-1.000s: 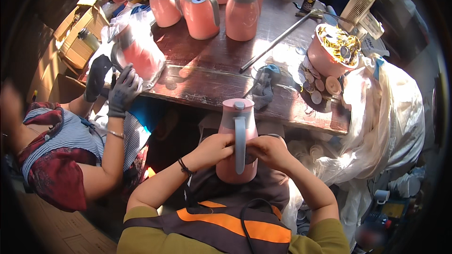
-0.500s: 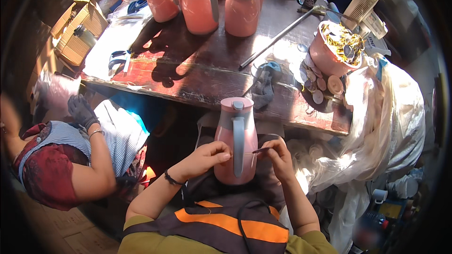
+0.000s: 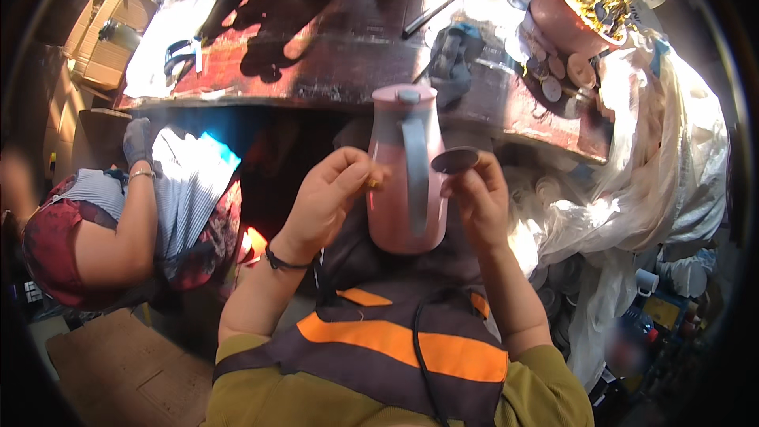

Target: The person assembles pink kettles by attaching grey lids and handles, then securing them with small metal fasteners. They repeatedly pick up parts, fit them onto the kettle body, and tighten the fasteners before placing the finished units on the table.

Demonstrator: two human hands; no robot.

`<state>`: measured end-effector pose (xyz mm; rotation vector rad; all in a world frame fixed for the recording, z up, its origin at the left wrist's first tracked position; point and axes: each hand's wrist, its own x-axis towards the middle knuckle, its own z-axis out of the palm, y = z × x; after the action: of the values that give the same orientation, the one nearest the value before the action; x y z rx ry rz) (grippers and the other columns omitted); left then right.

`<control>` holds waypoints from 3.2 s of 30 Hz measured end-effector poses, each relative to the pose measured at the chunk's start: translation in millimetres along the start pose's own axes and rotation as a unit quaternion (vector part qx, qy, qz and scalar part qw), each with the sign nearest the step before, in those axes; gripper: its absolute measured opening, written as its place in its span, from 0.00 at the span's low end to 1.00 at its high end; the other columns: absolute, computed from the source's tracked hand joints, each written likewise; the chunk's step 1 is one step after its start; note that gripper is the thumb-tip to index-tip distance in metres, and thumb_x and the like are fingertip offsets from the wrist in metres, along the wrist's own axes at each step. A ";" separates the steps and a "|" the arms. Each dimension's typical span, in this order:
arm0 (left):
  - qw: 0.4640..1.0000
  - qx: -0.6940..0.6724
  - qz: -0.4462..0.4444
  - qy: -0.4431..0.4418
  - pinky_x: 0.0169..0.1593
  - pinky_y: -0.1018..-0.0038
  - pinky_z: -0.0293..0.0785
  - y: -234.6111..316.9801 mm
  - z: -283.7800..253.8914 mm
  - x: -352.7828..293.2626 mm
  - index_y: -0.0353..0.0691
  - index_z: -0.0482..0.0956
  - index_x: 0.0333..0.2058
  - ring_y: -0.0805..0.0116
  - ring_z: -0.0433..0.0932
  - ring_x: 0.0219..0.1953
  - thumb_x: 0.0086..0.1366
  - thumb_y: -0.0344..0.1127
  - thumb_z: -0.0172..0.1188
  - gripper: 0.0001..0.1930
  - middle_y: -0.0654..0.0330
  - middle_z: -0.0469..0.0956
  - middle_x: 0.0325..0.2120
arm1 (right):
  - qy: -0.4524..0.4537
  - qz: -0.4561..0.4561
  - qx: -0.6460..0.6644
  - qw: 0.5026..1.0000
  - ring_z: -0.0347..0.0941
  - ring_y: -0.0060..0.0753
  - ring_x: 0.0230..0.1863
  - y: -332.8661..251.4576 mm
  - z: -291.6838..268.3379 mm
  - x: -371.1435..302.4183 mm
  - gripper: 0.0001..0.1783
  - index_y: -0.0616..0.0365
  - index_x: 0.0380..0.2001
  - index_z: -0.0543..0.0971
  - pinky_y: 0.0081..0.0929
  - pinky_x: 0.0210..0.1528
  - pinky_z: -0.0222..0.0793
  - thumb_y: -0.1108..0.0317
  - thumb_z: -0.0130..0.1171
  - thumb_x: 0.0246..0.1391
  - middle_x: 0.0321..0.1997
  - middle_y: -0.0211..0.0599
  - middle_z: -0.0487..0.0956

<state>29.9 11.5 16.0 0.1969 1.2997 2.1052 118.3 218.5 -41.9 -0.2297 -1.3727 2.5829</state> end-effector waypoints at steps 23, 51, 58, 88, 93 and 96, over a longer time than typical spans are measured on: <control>0.816 0.529 0.232 -0.028 0.36 0.73 0.70 18.9 29.6 -6.2 0.47 0.77 0.53 0.66 0.72 0.32 0.53 0.27 0.65 0.26 0.61 0.73 0.32 | -0.092 -0.058 -0.245 0.964 0.67 0.16 0.27 -28.1 29.6 1.7 0.09 0.62 0.41 0.79 0.14 0.30 0.62 0.78 0.55 0.57 0.33 0.28 0.75; 0.737 0.554 0.386 0.004 0.32 0.81 0.74 2.8 27.7 41.2 0.38 0.73 0.55 0.73 0.75 0.32 0.57 0.21 0.64 0.25 0.55 0.74 0.43 | 0.011 -0.023 -0.093 0.995 0.69 0.17 0.28 -15.7 27.4 30.7 0.10 0.64 0.45 0.73 0.15 0.34 0.66 0.72 0.53 0.61 0.31 0.29 0.75; 0.753 0.541 0.373 -0.045 0.41 0.76 0.74 16.3 29.7 36.5 0.32 0.77 0.49 0.65 0.79 0.36 0.62 0.20 0.57 0.16 0.52 0.78 0.39 | 0.093 -0.053 0.005 0.994 0.74 0.18 0.33 -9.0 22.2 37.8 0.10 0.62 0.45 0.72 0.15 0.37 0.65 0.69 0.51 0.63 0.34 0.31 0.79; 0.941 0.171 0.218 0.193 0.38 0.80 0.73 40.4 -21.9 37.8 0.35 0.73 0.40 0.77 0.75 0.33 0.62 0.29 0.61 0.09 0.63 0.77 0.32 | -0.152 0.066 -0.026 0.986 0.58 0.11 0.19 -45.0 36.3 -15.2 0.23 0.62 0.46 0.74 0.13 0.21 0.52 0.51 0.47 0.66 0.21 0.22 0.69; 0.761 0.389 0.475 0.211 0.39 0.80 0.69 76.9 -10.5 -20.9 0.35 0.70 0.40 0.77 0.71 0.35 0.64 0.25 0.58 0.07 0.62 0.71 0.34 | -0.262 -0.100 -0.097 0.955 0.63 0.15 0.20 -44.2 90.7 39.5 0.22 0.64 0.51 0.71 0.15 0.22 0.59 0.56 0.46 0.66 0.21 0.25 0.70; 0.825 0.283 0.399 0.283 0.39 0.84 0.69 91.2 -35.2 -4.2 0.35 0.70 0.39 0.81 0.70 0.34 0.66 0.28 0.56 0.06 0.66 0.72 0.31 | -0.245 -0.125 -0.138 0.951 0.66 0.17 0.23 -7.7 116.0 88.9 0.19 0.62 0.53 0.71 0.17 0.27 0.64 0.60 0.46 0.66 0.24 0.25 0.71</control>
<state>-23.0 -44.6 76.3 0.4537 2.5519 2.4617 6.2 152.7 25.3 0.5511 -1.7883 2.3130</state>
